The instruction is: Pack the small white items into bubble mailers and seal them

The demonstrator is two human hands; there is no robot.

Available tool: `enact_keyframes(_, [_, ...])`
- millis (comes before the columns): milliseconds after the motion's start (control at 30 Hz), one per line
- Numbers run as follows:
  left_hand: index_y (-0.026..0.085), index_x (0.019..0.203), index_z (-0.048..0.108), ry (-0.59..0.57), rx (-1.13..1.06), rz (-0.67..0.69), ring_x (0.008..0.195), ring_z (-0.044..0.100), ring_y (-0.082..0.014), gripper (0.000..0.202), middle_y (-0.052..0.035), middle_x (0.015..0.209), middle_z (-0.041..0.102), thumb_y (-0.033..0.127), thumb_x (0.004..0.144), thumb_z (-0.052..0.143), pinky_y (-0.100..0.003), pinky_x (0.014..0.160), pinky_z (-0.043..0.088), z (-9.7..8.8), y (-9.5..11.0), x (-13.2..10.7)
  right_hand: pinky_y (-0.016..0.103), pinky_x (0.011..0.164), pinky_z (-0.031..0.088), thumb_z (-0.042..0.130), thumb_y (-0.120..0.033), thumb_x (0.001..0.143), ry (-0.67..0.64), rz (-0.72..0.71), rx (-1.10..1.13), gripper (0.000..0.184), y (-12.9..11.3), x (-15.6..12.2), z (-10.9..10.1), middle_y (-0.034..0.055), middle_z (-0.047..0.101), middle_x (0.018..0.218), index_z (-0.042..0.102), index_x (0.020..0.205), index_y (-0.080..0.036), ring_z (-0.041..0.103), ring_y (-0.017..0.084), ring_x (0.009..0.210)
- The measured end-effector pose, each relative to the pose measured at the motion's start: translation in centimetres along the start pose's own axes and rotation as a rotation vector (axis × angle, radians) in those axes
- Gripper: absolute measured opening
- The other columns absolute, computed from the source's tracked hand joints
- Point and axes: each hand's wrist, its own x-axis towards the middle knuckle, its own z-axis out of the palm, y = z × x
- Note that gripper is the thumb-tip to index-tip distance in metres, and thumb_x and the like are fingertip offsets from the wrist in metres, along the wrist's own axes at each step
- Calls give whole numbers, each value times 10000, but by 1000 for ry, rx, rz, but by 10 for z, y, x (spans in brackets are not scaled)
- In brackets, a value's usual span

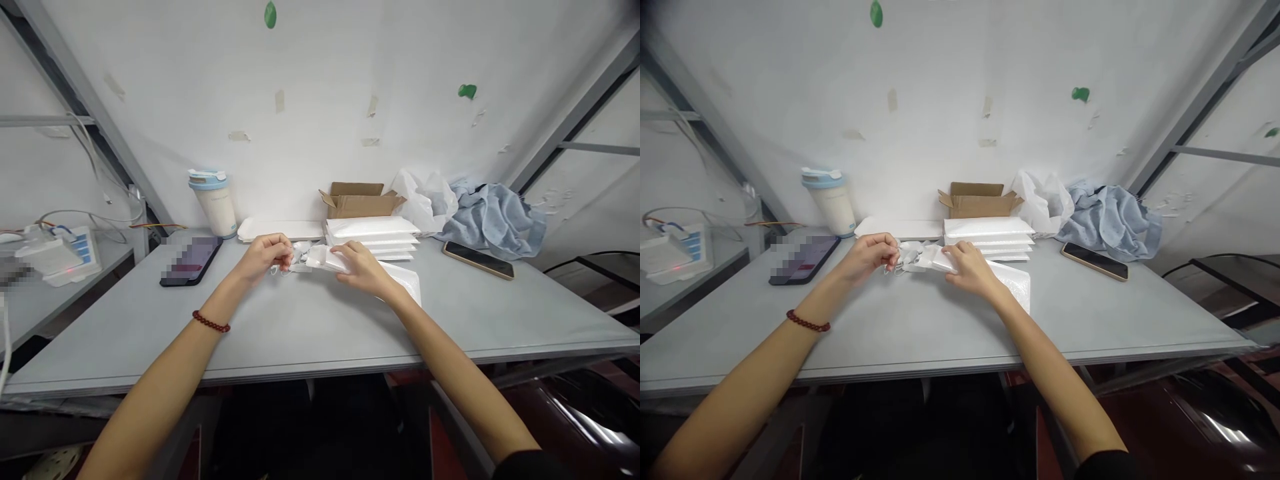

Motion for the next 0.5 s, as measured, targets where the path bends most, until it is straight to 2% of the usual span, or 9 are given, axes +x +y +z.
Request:
enact_keyframes(233, [154,610,519,-98,29,-107,486,469,-79,115,15,517,548,208,681,591,-197,459,351,2,-2,-1,396,845,410,602,-170,688,15,-37,-8,494,-1,0,0,101,518,1014,536,1177,-156,487,269,969])
enact_keyframes(367, [156,586,500,-72,82,-202,457,435,-71,122,16,498,522,212,667,572,-195,434,318,6,-3,1,397,848,409,597,-175,691,18,-48,-2,494,-2,0,0,100,521,1022,532,1180,-162,486,270,975])
enact_keyframes(500, [160,557,473,14,175,-256,442,420,-65,161,17,507,512,229,674,561,-198,429,303,8,-6,3,396,843,408,592,-177,691,27,-54,-4,484,-1,0,1,97,519,1017,529,1171,-173,483,270,976])
